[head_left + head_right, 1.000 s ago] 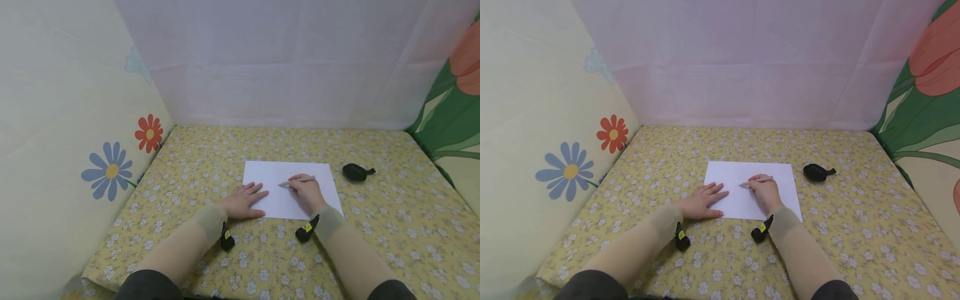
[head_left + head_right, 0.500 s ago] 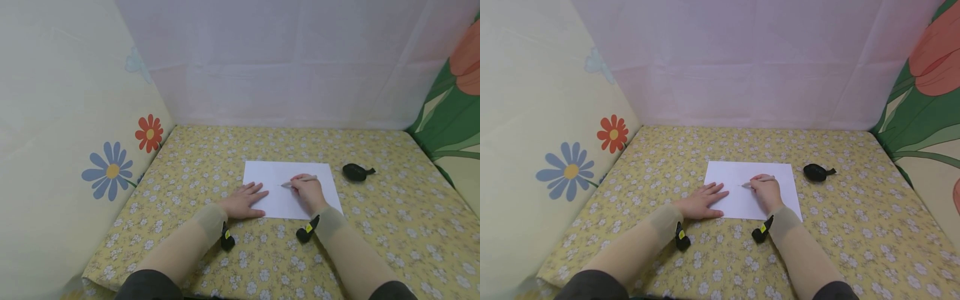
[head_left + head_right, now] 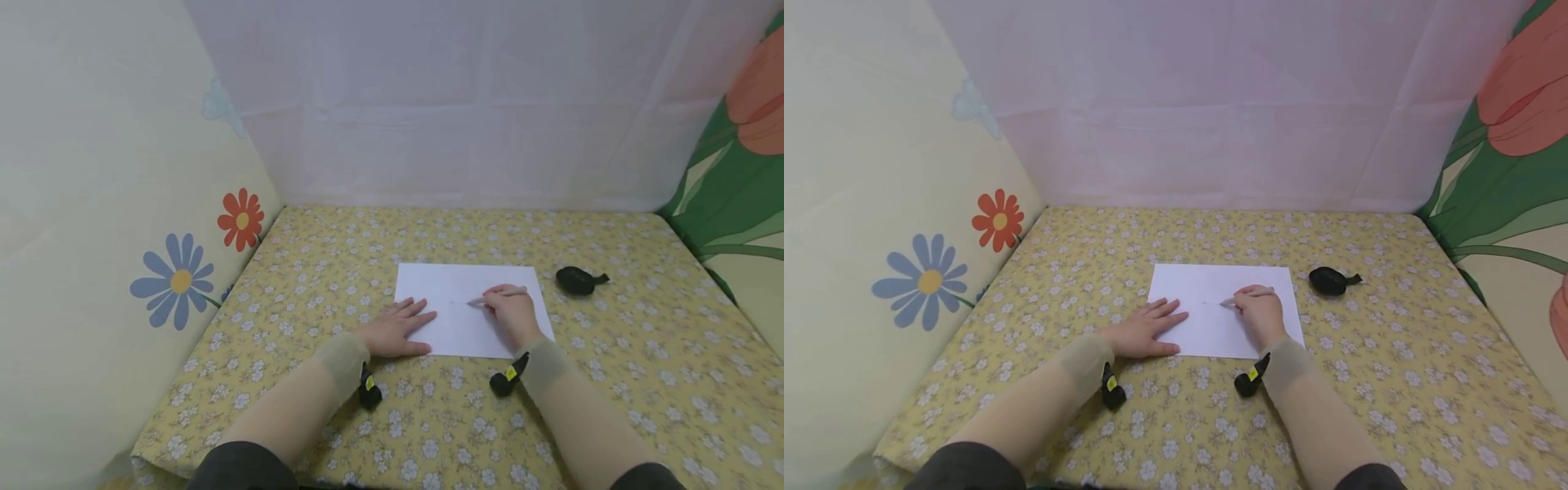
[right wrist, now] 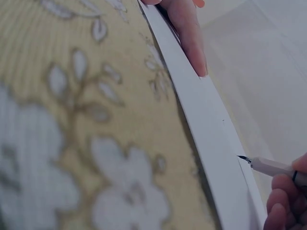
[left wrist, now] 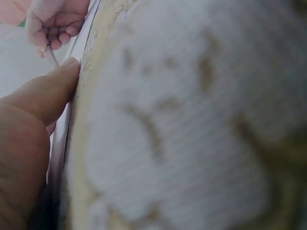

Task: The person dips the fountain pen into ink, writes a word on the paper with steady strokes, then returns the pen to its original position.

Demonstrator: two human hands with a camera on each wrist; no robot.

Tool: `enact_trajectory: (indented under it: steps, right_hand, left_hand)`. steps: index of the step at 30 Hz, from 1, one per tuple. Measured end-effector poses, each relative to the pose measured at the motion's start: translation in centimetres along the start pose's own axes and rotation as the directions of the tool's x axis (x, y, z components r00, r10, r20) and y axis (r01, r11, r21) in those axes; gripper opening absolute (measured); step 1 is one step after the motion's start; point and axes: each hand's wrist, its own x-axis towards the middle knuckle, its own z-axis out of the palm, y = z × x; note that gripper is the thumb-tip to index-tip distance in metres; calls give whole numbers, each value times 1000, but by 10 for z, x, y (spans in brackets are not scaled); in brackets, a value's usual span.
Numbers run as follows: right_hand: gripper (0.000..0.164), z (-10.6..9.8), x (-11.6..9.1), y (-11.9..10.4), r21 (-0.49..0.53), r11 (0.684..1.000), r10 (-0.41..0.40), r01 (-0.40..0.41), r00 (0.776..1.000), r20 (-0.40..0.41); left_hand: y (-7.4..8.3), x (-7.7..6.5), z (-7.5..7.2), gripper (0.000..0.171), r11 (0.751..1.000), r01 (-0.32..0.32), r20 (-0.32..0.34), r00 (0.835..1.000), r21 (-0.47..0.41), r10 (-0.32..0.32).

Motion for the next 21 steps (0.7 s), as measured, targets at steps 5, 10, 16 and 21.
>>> enact_trajectory:
  steps: [5,10,16,21]
  right_hand:
    - [25,-5,-1,1,-10,1000,0,0,1000,-7]
    - [25,-11,0,5,-15,1000,-3,3,1000,-26]
    - [25,-15,1,7,-22,1000,-2,1,998,-64]
    - [24,-18,0,7,-27,1000,7,-10,997,-79]
  left_hand:
    - [0,-1,-1,75,1000,-3,1,1000,-13,3]
    - [0,-2,0,75,1000,-8,-2,1000,-11,8]
    - [1,-3,-1,75,1000,-18,-8,1000,-15,17]
    - [3,-3,-3,74,1000,-18,-9,1000,-14,18]
